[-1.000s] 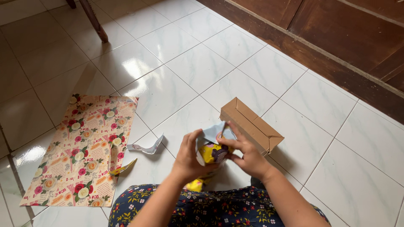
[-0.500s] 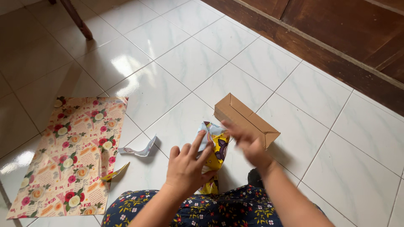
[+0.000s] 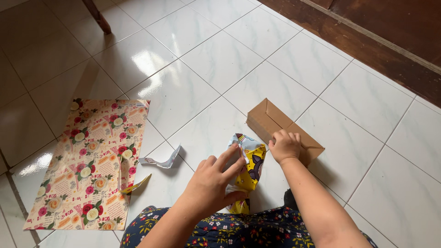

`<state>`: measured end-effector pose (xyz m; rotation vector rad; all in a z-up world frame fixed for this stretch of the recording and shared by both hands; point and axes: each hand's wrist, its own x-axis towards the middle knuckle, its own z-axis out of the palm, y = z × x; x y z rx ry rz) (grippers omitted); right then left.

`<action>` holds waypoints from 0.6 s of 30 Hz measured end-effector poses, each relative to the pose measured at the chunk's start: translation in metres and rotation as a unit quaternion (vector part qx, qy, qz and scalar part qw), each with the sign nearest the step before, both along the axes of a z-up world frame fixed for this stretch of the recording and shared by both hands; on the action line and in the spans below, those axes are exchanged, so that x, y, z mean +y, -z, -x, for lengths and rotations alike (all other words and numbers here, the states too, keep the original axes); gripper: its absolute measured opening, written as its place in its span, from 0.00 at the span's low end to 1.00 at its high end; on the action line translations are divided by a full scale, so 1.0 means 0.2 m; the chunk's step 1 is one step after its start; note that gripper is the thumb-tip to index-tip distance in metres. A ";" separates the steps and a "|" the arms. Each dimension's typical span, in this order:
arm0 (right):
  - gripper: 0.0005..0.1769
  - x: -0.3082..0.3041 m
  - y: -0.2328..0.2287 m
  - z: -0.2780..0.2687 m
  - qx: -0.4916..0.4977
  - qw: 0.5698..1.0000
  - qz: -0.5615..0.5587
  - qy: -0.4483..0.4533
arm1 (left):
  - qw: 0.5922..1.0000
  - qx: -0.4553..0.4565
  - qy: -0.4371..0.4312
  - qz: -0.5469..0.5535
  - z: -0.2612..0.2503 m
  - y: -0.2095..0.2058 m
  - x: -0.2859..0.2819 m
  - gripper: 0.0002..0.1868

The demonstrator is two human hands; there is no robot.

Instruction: The person sits on a tiled floor and uses red-handled scissors to cut a piece of wrapping paper from a roll. They then fold the paper around a small rectangular box, tucking and creasing the edges to form a wrapped package.

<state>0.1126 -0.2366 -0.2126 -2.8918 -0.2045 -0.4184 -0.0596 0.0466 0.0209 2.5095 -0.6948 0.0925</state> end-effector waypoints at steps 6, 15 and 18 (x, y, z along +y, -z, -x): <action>0.05 0.02 -0.04 0.00 0.005 0.999 0.024 0.044 | 1.000 0.016 -0.005 -0.013 -0.01 0.00 0.01 0.44; 0.06 -0.03 -0.13 -0.10 0.173 0.904 -0.319 0.227 | 1.000 0.015 -0.006 0.001 -0.01 0.00 0.01 0.43; 0.06 -0.06 -0.27 -0.11 0.148 0.823 -0.516 0.187 | 1.000 0.025 -0.007 0.011 -0.01 0.00 0.01 0.43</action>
